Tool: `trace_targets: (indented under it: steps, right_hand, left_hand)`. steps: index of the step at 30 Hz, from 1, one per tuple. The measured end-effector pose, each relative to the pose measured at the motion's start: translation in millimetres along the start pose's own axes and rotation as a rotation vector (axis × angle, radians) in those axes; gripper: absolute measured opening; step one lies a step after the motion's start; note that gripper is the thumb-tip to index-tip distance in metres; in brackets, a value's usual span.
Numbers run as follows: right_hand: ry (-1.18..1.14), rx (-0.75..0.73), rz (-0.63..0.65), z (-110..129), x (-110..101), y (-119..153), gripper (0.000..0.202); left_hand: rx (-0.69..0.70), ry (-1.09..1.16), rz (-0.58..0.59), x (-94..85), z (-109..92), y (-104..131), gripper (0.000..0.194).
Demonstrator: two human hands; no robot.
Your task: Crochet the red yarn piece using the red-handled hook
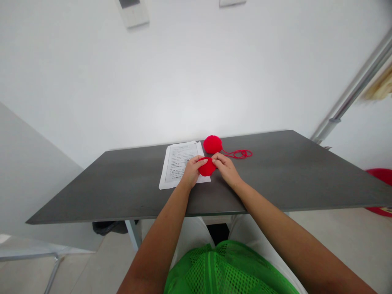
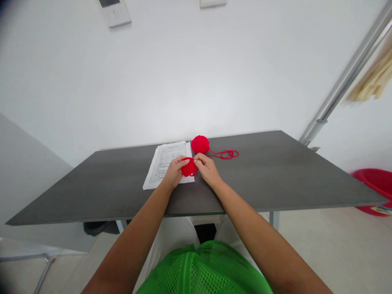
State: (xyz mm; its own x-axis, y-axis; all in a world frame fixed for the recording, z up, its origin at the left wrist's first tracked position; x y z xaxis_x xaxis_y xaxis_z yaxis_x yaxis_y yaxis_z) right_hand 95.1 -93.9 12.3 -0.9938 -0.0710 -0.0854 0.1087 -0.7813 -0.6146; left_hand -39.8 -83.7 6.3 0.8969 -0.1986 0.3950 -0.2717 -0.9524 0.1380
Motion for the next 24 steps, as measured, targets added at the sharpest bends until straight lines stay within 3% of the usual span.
trace_targets:
  steps: [8,24]
  right_hand:
    - [-0.036,0.06,0.047,-1.8,1.6,-0.6,0.015]
    - [-0.023,0.028,0.063,-1.0,-0.1,-1.3,0.016]
  left_hand:
    - [0.027,-0.025,-0.029,-4.2,0.5,-1.7,0.023]
    - [0.017,-0.055,-0.039,-4.3,1.7,-0.8,0.024]
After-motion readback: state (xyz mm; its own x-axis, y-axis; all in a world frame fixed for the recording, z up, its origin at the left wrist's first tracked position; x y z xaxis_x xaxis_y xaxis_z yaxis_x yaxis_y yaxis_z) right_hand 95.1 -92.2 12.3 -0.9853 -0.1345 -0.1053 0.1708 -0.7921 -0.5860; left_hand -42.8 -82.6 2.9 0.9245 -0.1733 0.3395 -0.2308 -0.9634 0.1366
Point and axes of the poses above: each hand's wrist, its own y-axis away from the middle knuckle, its own x-axis out of the palm, z = x × y, the point moved 2 cm from there along -y, towards the middle knuckle, and after that the axes turned 12 degrees about -x, right-handed, at the moved point
